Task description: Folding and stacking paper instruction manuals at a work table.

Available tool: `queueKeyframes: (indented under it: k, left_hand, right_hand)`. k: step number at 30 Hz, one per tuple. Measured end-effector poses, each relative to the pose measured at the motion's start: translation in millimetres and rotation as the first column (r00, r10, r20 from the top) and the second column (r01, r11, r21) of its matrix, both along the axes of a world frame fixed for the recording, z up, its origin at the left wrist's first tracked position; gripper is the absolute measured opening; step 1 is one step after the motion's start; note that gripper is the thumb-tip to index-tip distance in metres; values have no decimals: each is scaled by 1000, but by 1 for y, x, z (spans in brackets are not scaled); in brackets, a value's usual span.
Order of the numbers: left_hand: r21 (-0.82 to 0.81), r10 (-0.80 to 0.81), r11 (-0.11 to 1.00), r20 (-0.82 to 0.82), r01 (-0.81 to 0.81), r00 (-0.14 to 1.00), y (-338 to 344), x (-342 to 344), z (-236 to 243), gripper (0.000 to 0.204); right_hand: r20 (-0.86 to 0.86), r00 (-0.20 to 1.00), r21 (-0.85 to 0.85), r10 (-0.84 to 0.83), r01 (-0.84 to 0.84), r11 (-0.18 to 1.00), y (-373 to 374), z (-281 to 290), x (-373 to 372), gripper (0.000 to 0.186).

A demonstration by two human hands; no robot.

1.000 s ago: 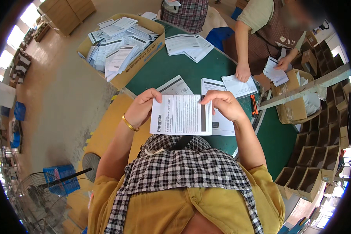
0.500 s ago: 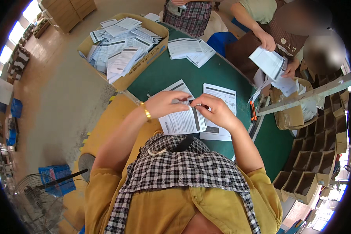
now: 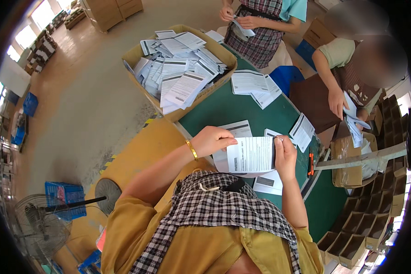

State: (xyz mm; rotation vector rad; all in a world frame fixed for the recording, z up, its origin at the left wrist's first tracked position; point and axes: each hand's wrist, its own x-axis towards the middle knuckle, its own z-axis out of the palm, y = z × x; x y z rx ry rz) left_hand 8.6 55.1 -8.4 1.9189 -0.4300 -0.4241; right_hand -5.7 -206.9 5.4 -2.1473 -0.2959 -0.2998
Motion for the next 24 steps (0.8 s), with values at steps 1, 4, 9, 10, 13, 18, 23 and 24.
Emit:
queueKeyframes:
  k: [1,4,9,10,13,18,23,24]
  left_hand:
    - [-14,-3,1000,-91,2,996,4,2,2,23]
    - [8,137,991,-26,-137,990,20,9,4,21]
    - [-7,599,799,97,-601,795,155,64,18,28]
    - [185,623,709,291,-681,727,169,66,30,28]
    - [232,544,690,459,-685,703,149,62,26,29]
    - [229,-88,972,156,50,984,10,-3,-34,40]
    - [543,-260,840,407,-3,876,-45,-22,-76,23]
    - [563,-274,824,498,-66,823,-47,-21,-80,15]
  right_hand:
    - [33,998,-48,-45,47,998,2,-6,3,16]
    - [-24,964,-69,-265,263,962,-5,-12,18,20]
    - [-183,980,-445,-83,-7,896,-117,-78,4,21]
    - [-368,928,-399,57,-213,892,-128,-88,-5,56]
    - [-530,837,-329,134,-349,878,-112,-102,-28,72]
    - [-321,933,-165,161,-222,961,-65,-144,-19,14]
    - [-180,965,-169,189,-220,961,-35,-117,-7,9]
    - [-183,962,-161,202,-232,959,-34,-111,-9,8]
